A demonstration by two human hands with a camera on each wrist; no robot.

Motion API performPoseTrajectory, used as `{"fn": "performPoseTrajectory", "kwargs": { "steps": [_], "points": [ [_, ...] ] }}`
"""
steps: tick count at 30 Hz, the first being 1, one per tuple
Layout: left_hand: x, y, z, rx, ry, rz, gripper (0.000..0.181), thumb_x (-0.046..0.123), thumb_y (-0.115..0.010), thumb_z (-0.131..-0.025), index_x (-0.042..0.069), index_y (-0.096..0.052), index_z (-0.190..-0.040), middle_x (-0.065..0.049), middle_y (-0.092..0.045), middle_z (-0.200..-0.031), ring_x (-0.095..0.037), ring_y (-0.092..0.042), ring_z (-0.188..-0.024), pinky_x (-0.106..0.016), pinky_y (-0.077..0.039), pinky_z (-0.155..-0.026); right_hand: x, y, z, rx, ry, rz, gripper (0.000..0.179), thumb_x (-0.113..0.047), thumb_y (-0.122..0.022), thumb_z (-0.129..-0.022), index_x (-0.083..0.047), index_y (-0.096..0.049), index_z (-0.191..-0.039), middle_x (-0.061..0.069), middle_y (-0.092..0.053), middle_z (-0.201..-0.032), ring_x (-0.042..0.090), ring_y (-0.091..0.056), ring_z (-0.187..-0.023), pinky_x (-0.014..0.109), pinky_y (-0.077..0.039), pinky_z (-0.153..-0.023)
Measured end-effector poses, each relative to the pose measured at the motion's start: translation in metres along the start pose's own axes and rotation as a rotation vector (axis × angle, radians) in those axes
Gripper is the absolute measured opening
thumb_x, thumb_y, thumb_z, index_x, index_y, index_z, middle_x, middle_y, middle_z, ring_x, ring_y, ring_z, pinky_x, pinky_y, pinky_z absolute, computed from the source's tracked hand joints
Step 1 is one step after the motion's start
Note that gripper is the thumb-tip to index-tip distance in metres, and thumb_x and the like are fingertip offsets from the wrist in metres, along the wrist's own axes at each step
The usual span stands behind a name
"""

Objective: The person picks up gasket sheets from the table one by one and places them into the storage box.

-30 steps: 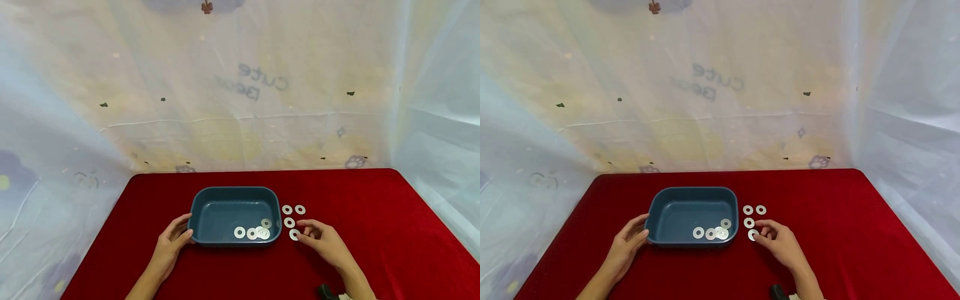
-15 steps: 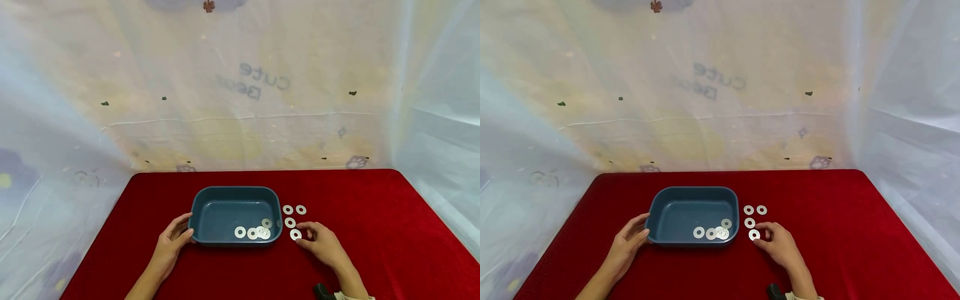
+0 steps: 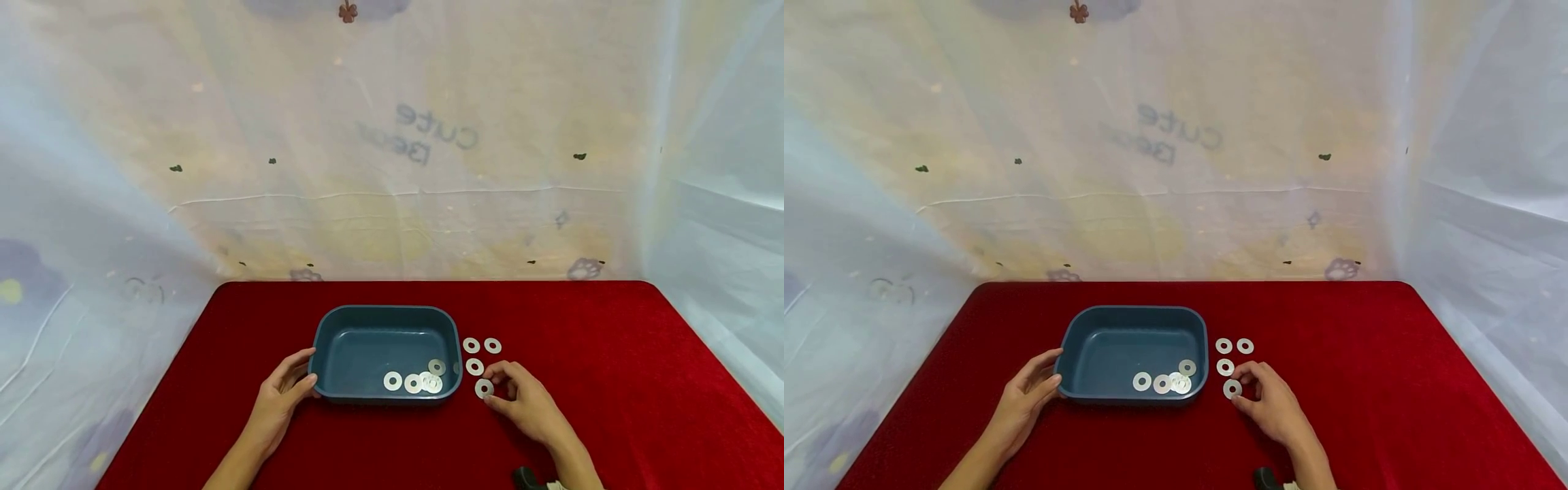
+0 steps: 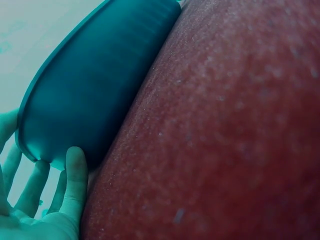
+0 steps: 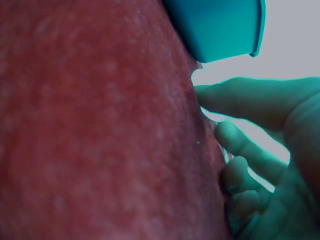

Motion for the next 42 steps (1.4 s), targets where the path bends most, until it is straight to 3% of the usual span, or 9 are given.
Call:
{"fn": "performPoseTrajectory", "kwargs": {
  "steps": [8, 23, 35, 42],
  "points": [
    [0.0003, 0.0002, 0.0003, 0.002, -0.009, 0.0, 0.054, 0.013, -0.06, -0.1, 0.008, -0.04, -0.149, -0.008, -0.05, -0.139, -0.008, -0.06, -0.109, -0.028, -0.057, -0.081, 0.0001, 0.0001, 0.0001, -0.022, 0.022, 0.014, 0.035, -0.004, -0.081, -0.078, -0.017, -0.067, -0.107, -0.001, -0.055, -0.093, 0.008, -0.044, -0.074, 0.021, -0.039, -0.065],
    [0.0014, -0.0003, 0.0004, 0.003, 0.01, -0.004, 0.053, 0.015, -0.059, -0.101, 0.009, -0.039, -0.15, -0.006, -0.05, -0.139, -0.008, -0.06, -0.111, -0.027, -0.056, -0.082, 0.0017, -0.0002, 0.001, -0.054, 0.027, -0.015, 0.029, -0.005, -0.08, -0.077, -0.016, -0.07, -0.102, 0.002, -0.054, -0.098, 0.009, -0.043, -0.08, 0.021, -0.039, -0.068],
    [0.002, 0.0003, -0.0004, 0.001, 0.003, -0.003, 0.053, 0.014, -0.059, -0.101, 0.009, -0.039, -0.15, -0.006, -0.051, -0.138, -0.009, -0.06, -0.109, -0.028, -0.056, -0.082, 0.0031, 0.0028, -0.0005, -0.097, 0.151, 0.052, 0.031, -0.007, -0.077, -0.081, -0.024, -0.063, -0.103, -0.007, -0.06, -0.087, 0.002, -0.047, -0.068, 0.021, -0.041, -0.063],
    [0.0029, 0.0, 0.0005, 0.001, 0.015, -0.012, 0.053, 0.016, -0.058, -0.101, 0.01, -0.039, -0.15, -0.011, -0.048, -0.141, -0.01, -0.06, -0.109, -0.028, -0.056, -0.083, 0.004, 0.0041, 0.0008, -0.143, 0.137, 0.044, 0.033, -0.014, -0.079, -0.082, -0.022, -0.068, -0.112, -0.004, -0.058, -0.085, 0.004, -0.047, -0.069, 0.021, -0.04, -0.062]
  ]
}}
Point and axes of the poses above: each hand's wrist, its own z-axis away from the middle knuckle, its own y-axis out of the back of the hand, x = y × z, the point moved 1 cm from there along -z, towards the middle knuckle
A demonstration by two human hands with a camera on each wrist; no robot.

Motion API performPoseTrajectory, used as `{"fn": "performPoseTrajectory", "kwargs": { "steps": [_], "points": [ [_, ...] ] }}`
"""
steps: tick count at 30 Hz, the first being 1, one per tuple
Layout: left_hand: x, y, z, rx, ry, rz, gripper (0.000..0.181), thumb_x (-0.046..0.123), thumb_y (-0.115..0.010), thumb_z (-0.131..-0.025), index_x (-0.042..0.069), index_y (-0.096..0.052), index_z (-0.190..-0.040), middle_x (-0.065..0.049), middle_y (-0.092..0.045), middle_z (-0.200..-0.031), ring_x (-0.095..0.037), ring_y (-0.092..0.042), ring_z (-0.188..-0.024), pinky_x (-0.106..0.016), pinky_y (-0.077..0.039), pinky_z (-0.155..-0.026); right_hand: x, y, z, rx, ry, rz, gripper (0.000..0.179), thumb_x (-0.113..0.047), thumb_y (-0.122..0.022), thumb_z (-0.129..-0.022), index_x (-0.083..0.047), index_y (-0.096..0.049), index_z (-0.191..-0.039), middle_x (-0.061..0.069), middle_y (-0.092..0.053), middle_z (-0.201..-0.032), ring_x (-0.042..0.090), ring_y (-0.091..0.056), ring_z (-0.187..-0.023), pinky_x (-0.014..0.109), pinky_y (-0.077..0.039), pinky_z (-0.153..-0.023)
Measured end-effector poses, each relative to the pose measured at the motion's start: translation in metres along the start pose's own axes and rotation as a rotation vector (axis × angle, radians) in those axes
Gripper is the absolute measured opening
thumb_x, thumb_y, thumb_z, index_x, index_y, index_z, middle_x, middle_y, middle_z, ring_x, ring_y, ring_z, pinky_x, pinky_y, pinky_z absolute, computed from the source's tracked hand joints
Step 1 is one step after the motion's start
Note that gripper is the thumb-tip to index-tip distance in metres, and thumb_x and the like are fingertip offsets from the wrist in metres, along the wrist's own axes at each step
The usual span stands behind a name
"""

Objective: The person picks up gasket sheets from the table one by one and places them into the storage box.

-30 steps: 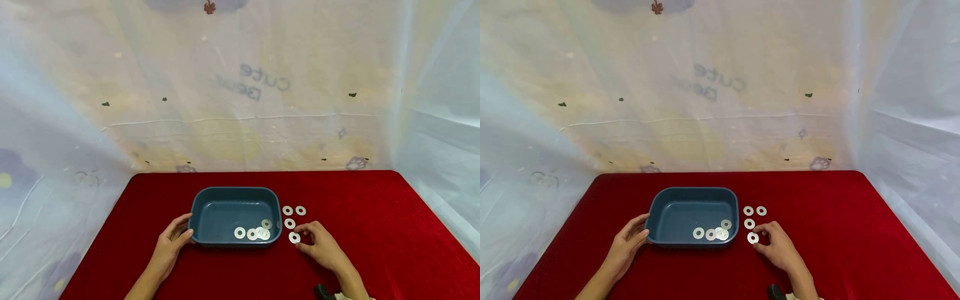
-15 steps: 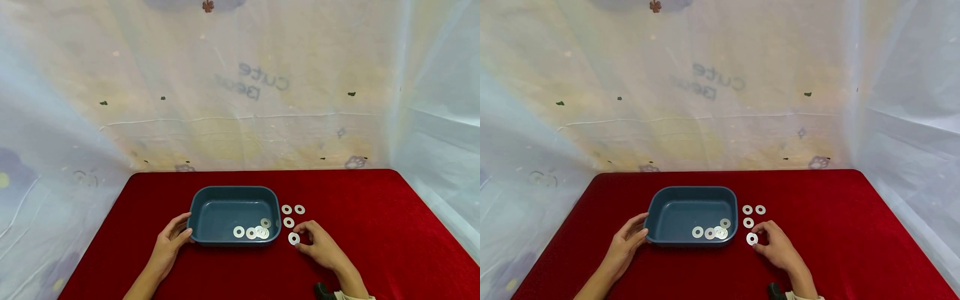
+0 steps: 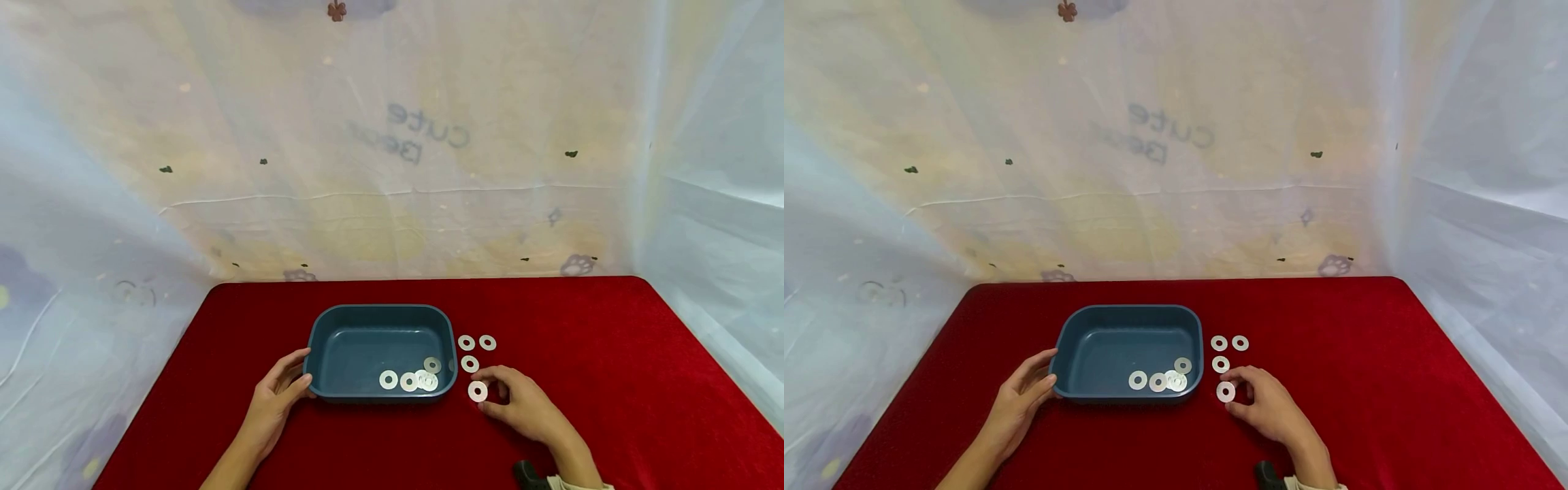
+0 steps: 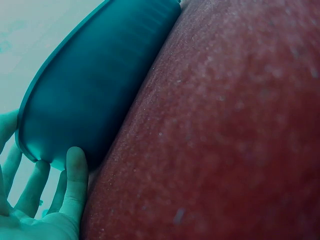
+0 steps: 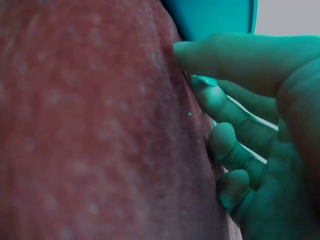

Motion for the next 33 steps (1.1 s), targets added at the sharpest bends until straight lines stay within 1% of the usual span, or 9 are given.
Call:
{"fn": "performPoseTrajectory", "kwargs": {
  "steps": [6, 11, 14, 19, 24, 30, 33],
  "points": [
    [0.0, -0.0001, 0.0003, 0.003, 0.001, -0.003, 0.053, 0.016, -0.058, -0.101, 0.01, -0.039, -0.15, -0.011, -0.047, -0.142, -0.01, -0.06, -0.111, -0.028, -0.056, -0.084, 0.0012, 0.0005, 0.0021, -0.002, 0.013, 0.017, 0.037, -0.019, -0.081, -0.081, -0.021, -0.07, -0.117, -0.005, -0.055, -0.084, 0.003, -0.046, -0.071, 0.021, -0.04, -0.064],
    [-0.0002, 0.0001, 0.0006, 0.001, -0.005, 0.001, 0.052, 0.015, -0.058, -0.101, 0.009, -0.039, -0.15, -0.011, -0.048, -0.142, -0.011, -0.06, -0.112, -0.028, -0.057, -0.084, 0.0027, 0.003, 0.0041, -0.044, 0.013, 0.001, 0.042, -0.018, -0.08, -0.083, -0.024, -0.068, -0.122, -0.004, -0.055, -0.088, 0.004, -0.046, -0.074, 0.021, -0.04, -0.064],
    [-0.0005, 0.0004, 0.0007, -0.001, -0.01, 0.003, 0.052, 0.015, -0.058, -0.102, 0.009, -0.039, -0.15, -0.011, -0.048, -0.142, -0.012, -0.06, -0.111, -0.028, -0.057, -0.083, 0.004, 0.0039, 0.0045, -0.057, 0.009, -0.003, 0.038, -0.018, -0.079, -0.083, -0.025, -0.069, -0.12, -0.004, -0.053, -0.085, 0.004, -0.045, -0.072, 0.021, -0.04, -0.063],
    [-0.0012, 0.0002, -0.0005, -0.01, -0.019, 0.007, 0.052, 0.014, -0.057, -0.102, 0.009, -0.039, -0.15, -0.009, -0.049, -0.141, -0.01, -0.06, -0.111, -0.028, -0.056, -0.083, 0.0061, 0.0037, 0.0041, -0.031, 0.027, -0.017, 0.033, -0.015, -0.081, -0.081, -0.021, -0.071, -0.111, -0.004, -0.056, -0.083, 0.002, -0.045, -0.066, 0.021, -0.041, -0.06],
    [-0.0011, -0.0002, -0.0006, -0.009, -0.018, 0.011, 0.052, 0.014, -0.057, -0.102, 0.009, -0.039, -0.15, -0.006, -0.051, -0.141, -0.009, -0.06, -0.112, -0.027, -0.057, -0.084, 0.0074, 0.0025, 0.0041, -0.015, 0.044, -0.046, 0.033, -0.014, -0.082, -0.079, -0.019, -0.069, -0.109, -0.003, -0.059, -0.083, 0.001, -0.045, -0.065, 0.021, -0.041, -0.058],
    [-0.0026, -0.0002, -0.001, 0.004, -0.015, 0.015, 0.052, 0.014, -0.058, -0.101, 0.008, -0.04, -0.149, -0.006, -0.051, -0.139, -0.008, -0.06, -0.112, -0.027, -0.056, -0.084, 0.0072, 0.0019, 0.0017, -0.002, 0.013, -0.074, 0.032, -0.017, -0.083, -0.08, -0.022, -0.068, -0.108, -0.003, -0.06, -0.084, 0.003, -0.047, -0.067, 0.021, -0.042, -0.06],
    [-0.002, -0.0005, -0.0012, -0.004, -0.018, 0.017, 0.053, 0.014, -0.059, -0.101, 0.009, -0.039, -0.15, -0.008, -0.05, -0.141, -0.009, -0.06, -0.112, -0.027, -0.057, -0.083, 0.0057, 0.0019, 0.0009, -0.008, 0.0, -0.108, 0.031, -0.02, -0.083, -0.081, -0.021, -0.068, -0.108, -0.002, -0.06, -0.085, 0.004, -0.049, -0.067, 0.021, -0.043, -0.06]
  ]
}}
Point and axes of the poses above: each hand's wrist, its own z-axis away from the middle knuckle, its own y-axis out of the back of the hand, x = y × z, the point moved 1 cm from there along -z, towards the middle knuckle
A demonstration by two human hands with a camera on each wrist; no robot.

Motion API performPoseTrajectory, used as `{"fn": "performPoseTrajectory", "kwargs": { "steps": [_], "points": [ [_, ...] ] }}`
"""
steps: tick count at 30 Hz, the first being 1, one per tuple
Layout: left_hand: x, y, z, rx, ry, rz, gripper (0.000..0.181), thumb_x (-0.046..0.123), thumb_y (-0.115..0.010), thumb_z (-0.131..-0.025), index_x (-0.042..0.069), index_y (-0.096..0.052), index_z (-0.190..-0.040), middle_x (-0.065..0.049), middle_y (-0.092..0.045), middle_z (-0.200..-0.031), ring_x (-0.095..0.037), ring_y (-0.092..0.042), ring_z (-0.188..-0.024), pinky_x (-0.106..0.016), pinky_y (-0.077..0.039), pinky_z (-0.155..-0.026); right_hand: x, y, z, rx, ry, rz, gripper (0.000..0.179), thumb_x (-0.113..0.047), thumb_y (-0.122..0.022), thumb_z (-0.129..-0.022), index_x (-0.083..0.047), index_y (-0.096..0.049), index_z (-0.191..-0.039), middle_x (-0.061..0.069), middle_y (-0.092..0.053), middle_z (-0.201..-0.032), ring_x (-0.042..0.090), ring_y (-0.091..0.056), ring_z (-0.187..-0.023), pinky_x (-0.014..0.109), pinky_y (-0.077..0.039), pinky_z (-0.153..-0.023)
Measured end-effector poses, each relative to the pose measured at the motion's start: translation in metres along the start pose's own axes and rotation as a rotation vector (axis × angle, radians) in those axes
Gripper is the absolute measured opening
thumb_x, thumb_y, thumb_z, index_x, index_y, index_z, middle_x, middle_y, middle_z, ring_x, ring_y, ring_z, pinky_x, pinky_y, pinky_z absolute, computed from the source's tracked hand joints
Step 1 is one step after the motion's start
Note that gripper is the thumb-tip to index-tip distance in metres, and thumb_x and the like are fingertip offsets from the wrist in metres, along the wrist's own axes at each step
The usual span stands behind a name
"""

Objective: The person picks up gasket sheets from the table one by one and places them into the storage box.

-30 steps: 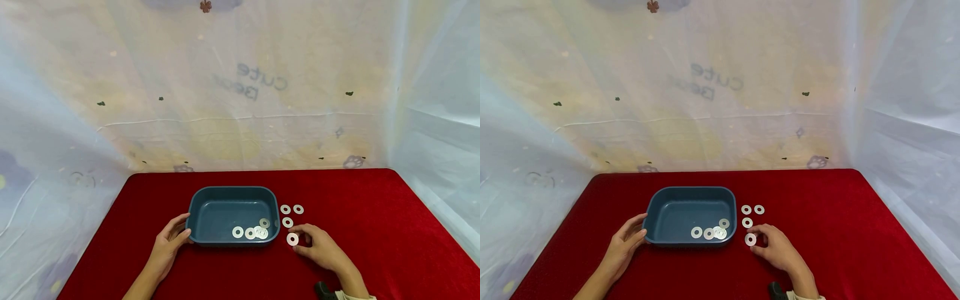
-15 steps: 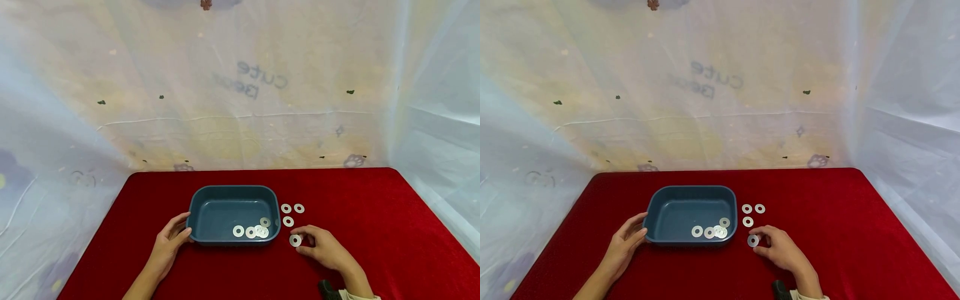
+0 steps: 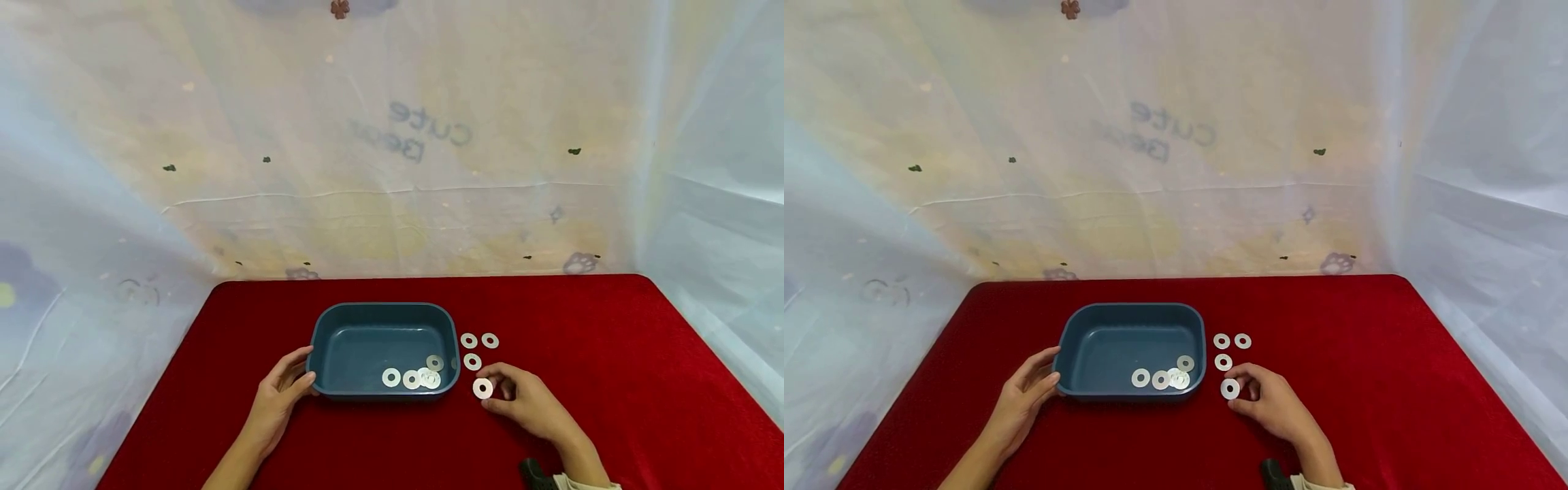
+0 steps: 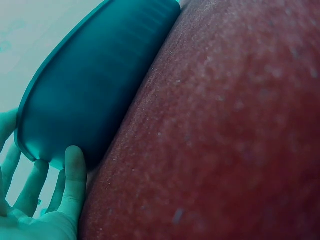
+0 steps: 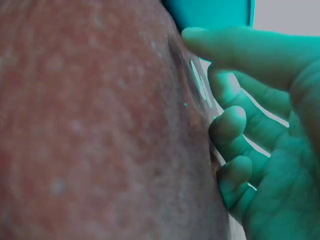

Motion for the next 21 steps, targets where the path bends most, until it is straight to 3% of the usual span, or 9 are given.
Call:
{"fn": "performPoseTrajectory", "kwargs": {
  "steps": [7, 14, 17, 21],
  "points": [
    [-0.001, 0.0, 0.001, -0.042, -0.019, -0.011, 0.056, 0.01, -0.058, -0.1, 0.012, -0.036, -0.152, -0.013, -0.043, -0.147, -0.01, -0.058, -0.114, -0.028, -0.057, -0.082, -0.007, 0.007, -0.003, -0.093, 0.023, -0.067, 0.031, -0.021, -0.081, -0.082, -0.016, -0.067, -0.11, 0.001, -0.062, -0.089, 0.005, -0.052, -0.068, 0.022, -0.046, -0.061],
    [-0.003, -0.001, 0.001, -0.178, -0.08, -0.11, 0.082, 0.002, -0.069, -0.091, 0.018, -0.025, -0.158, -0.011, -0.015, -0.163, -0.01, -0.049, -0.131, -0.024, -0.055, -0.091, -0.025, 0.038, -0.009, -0.086, 0.066, -0.049, 0.035, -0.023, -0.079, -0.086, -0.014, -0.065, -0.117, 0.002, -0.059, -0.088, 0.008, -0.052, -0.069, 0.023, -0.046, -0.059],
    [-0.003, -0.004, 0.0, -0.158, -0.068, -0.203, 0.082, 0.009, -0.074, -0.089, 0.021, -0.029, -0.157, -0.008, -0.006, -0.166, -0.017, -0.044, -0.137, -0.025, -0.057, -0.088, -0.036, 0.05, -0.01, -0.06, 0.072, -0.04, 0.037, -0.024, -0.079, -0.086, -0.016, -0.064, -0.119, 0.002, -0.058, -0.087, 0.012, -0.052, -0.07, 0.023, -0.046, -0.059],
    [0.0, -0.008, -0.002, -0.114, -0.01, -0.243, 0.084, 0.016, -0.079, -0.085, 0.028, -0.033, -0.154, -0.011, -0.013, -0.165, -0.035, -0.039, -0.141, -0.025, -0.058, -0.084, -0.047, 0.06, -0.011, -0.027, 0.099, -0.026, 0.036, -0.025, -0.08, -0.085, -0.021, -0.064, -0.117, 0.001, -0.056, -0.084, 0.015, -0.053, -0.069, 0.024, -0.045, -0.057]
  ]
}}
Point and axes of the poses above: each hand's wrist, its own z-axis away from the middle knuckle, its own y-axis out of the back of the hand, x = y × z, the point moved 1 cm from there along -z, towards the middle knuckle
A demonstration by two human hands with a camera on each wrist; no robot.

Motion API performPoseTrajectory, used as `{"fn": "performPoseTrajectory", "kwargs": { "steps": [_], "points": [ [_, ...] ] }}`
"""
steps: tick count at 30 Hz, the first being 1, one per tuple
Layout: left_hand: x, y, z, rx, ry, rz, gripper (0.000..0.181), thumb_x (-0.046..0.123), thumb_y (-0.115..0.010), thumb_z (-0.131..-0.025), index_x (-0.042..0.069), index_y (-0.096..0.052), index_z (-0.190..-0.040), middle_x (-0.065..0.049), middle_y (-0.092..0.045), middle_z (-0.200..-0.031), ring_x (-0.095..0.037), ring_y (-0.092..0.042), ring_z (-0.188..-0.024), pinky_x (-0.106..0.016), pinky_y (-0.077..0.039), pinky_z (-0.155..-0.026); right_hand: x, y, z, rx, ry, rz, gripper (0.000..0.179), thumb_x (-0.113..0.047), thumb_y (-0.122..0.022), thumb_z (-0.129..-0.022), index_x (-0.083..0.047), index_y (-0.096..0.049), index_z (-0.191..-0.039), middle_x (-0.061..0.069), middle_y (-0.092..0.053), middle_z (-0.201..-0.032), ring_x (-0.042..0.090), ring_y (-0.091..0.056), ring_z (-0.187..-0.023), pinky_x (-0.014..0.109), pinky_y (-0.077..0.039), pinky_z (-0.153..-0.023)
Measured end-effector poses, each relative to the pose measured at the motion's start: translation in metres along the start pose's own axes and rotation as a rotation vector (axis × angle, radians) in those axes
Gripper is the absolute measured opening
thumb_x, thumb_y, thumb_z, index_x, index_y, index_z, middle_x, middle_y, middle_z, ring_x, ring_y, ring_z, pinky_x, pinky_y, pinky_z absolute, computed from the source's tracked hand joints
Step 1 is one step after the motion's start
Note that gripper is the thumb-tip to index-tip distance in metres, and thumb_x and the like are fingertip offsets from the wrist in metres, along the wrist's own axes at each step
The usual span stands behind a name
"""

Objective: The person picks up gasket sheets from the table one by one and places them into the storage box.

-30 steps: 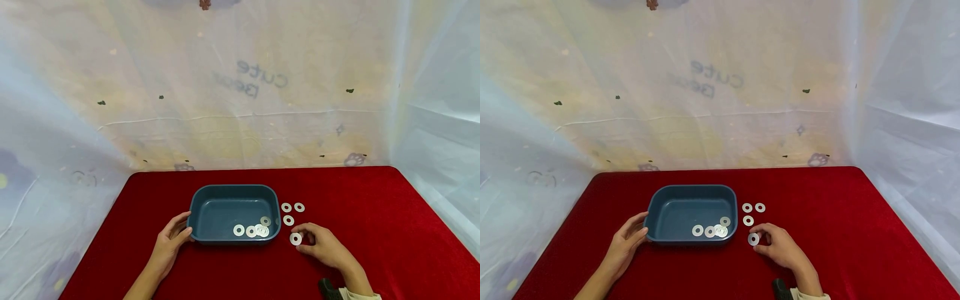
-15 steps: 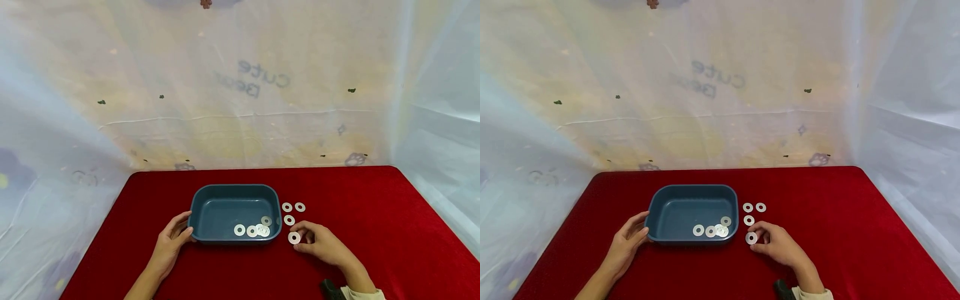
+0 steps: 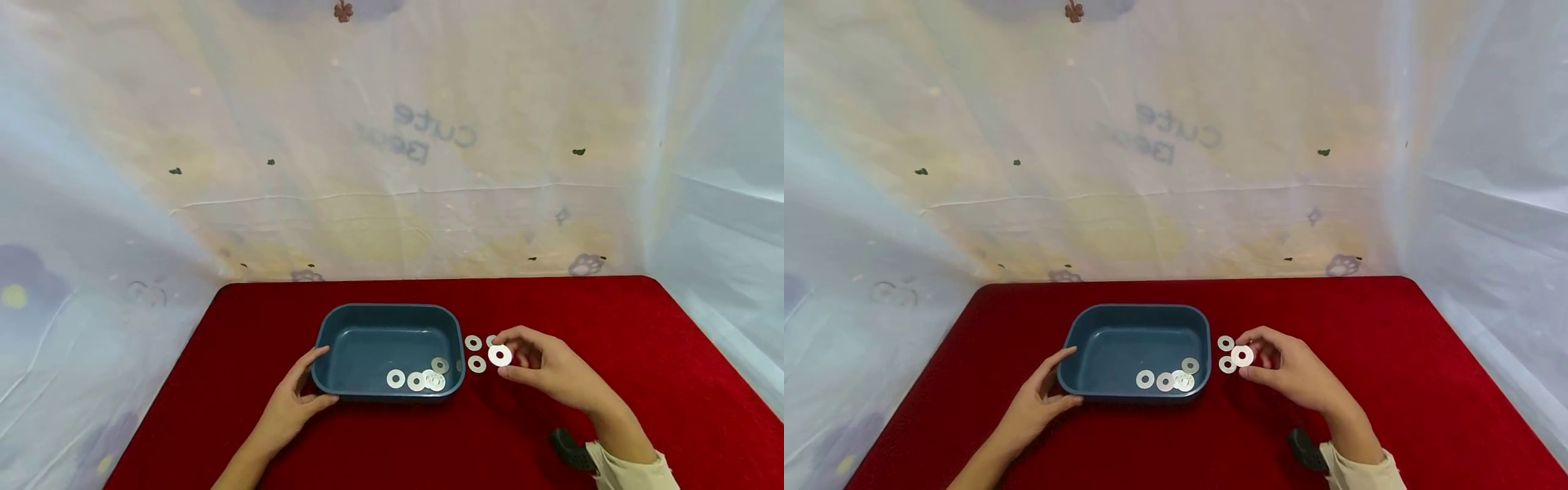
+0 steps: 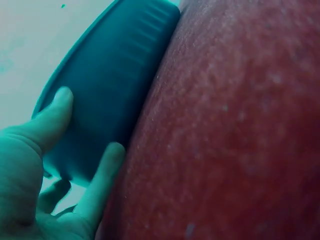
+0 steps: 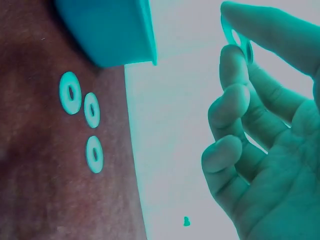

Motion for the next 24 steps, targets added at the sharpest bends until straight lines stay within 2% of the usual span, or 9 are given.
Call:
{"fn": "performPoseTrajectory", "kwargs": {
  "steps": [4, 6, 9, 15, 21, 24],
  "points": [
    [0.007, -0.001, -0.001, 0.018, 0.072, 0.068, 0.088, 0.015, -0.081, -0.083, 0.031, -0.032, -0.154, -0.009, -0.016, -0.165, -0.038, -0.038, -0.143, -0.026, -0.058, -0.085, -0.004, 0.001, -0.004, 0.016, 0.026, 0.013, 0.034, -0.026, -0.08, -0.085, -0.024, -0.064, -0.115, 0.001, -0.054, -0.081, 0.014, -0.051, -0.067, 0.024, -0.044, -0.057],
    [0.01, -0.003, -0.002, 0.022, 0.089, 0.09, 0.088, 0.015, -0.081, -0.083, 0.031, -0.031, -0.154, -0.007, -0.015, -0.165, -0.036, -0.039, -0.144, -0.028, -0.058, -0.086, -0.005, 0.0, -0.006, 0.015, 0.029, 0.013, 0.034, -0.025, -0.08, -0.085, -0.024, -0.064, -0.115, 0.001, -0.054, -0.081, 0.014, -0.051, -0.067, 0.024, -0.044, -0.057],
    [0.014, -0.006, -0.003, 0.045, 0.101, 0.099, 0.088, 0.015, -0.081, -0.082, 0.032, -0.033, -0.153, -0.007, -0.021, -0.163, -0.034, -0.046, -0.139, -0.031, -0.059, -0.084, -0.006, -0.001, -0.009, 0.01, 0.033, 0.009, 0.034, -0.026, -0.08, -0.085, -0.023, -0.064, -0.115, 0.001, -0.054, -0.081, 0.014, -0.052, -0.068, 0.024, -0.044, -0.057],
    [0.015, -0.012, -0.008, 0.097, 0.077, 0.103, 0.081, 0.016, -0.081, -0.083, 0.031, -0.037, -0.15, -0.011, -0.039, -0.154, -0.029, -0.057, -0.125, -0.032, -0.059, -0.082, -0.01, -0.001, -0.01, 0.04, 0.049, 0.026, 0.034, -0.025, -0.08, -0.085, -0.026, -0.064, -0.115, 0.001, -0.054, -0.08, 0.014, -0.051, -0.068, 0.025, -0.043, -0.056],
    [0.008, -0.011, -0.005, 0.107, 0.042, 0.126, 0.078, 0.014, -0.079, -0.084, 0.026, -0.038, -0.149, -0.01, -0.033, -0.157, -0.028, -0.053, -0.13, -0.03, -0.059, -0.083, -0.012, -0.007, -0.009, 0.041, 0.056, 0.008, 0.034, -0.025, -0.08, -0.085, -0.026, -0.064, -0.115, 0.001, -0.054, -0.08, 0.014, -0.051, -0.067, 0.025, -0.043, -0.056],
    [0.002, -0.01, 0.0, 0.101, 0.027, 0.124, 0.078, 0.013, -0.079, -0.084, 0.026, -0.037, -0.149, -0.013, -0.034, -0.156, -0.02, -0.062, -0.12, -0.027, -0.059, -0.083, -0.014, -0.012, -0.01, 0.049, 0.053, 0.008, 0.035, -0.022, -0.081, -0.084, -0.025, -0.064, -0.115, 0.0, -0.054, -0.08, 0.014, -0.051, -0.067, 0.024, -0.043, -0.055]
  ]
}}
Point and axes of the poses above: each hand's wrist, its own z-axis away from the middle knuckle, its own y-axis out of the back of the hand, x = y × z, the point moved 1 cm from there along -z, towards the middle knuckle
